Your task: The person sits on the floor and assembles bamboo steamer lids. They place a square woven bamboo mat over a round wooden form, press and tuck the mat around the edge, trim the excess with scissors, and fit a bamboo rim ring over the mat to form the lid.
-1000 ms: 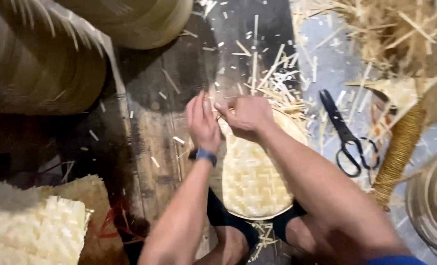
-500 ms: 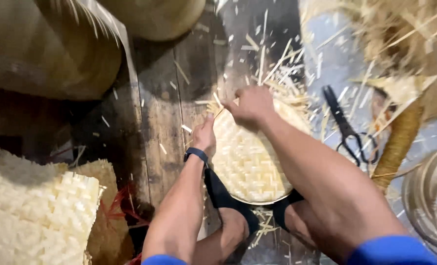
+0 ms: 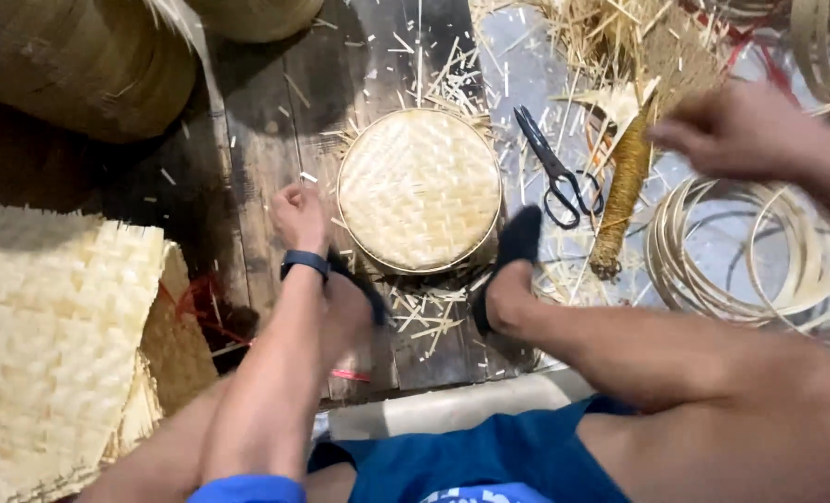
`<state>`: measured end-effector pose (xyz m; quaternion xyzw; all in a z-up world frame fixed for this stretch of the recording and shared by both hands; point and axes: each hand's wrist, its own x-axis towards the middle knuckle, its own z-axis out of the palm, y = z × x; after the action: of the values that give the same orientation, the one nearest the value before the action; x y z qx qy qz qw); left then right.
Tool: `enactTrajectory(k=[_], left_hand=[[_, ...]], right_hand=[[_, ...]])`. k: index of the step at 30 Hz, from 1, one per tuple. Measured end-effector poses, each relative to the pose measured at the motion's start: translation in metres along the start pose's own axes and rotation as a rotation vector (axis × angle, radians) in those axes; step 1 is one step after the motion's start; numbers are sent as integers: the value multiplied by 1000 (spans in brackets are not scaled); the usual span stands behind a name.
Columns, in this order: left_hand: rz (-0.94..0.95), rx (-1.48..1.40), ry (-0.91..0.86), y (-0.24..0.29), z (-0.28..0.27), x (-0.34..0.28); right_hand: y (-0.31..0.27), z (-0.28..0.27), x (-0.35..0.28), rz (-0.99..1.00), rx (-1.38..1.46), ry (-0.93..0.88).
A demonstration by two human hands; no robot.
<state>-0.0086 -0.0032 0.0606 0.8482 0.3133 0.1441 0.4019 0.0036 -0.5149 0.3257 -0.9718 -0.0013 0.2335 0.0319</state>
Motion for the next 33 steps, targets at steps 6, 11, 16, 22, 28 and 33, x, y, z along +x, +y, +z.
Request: enactTrajectory(k=[6,11,16,22,28,33], left_hand=[[-134,-41,-300,-49,15,3],[-626,-429,-502,-36,52,0],[-853,-951,-483,0,70,-4],[-462,-1162,-189,48,20,3],[-801,-1244,-691,14,21,9],[-462,-325,-502,-1,46,-7]], right_hand=[[-31,111,49,-49,392,-254],[-79,222,129,-62,730,-102],[-118,246,163,246,720,55],[-96,209,135,35,1612,369],[-94,198,129,379,2141,-227],[-52,299,117,247,1585,-32]])
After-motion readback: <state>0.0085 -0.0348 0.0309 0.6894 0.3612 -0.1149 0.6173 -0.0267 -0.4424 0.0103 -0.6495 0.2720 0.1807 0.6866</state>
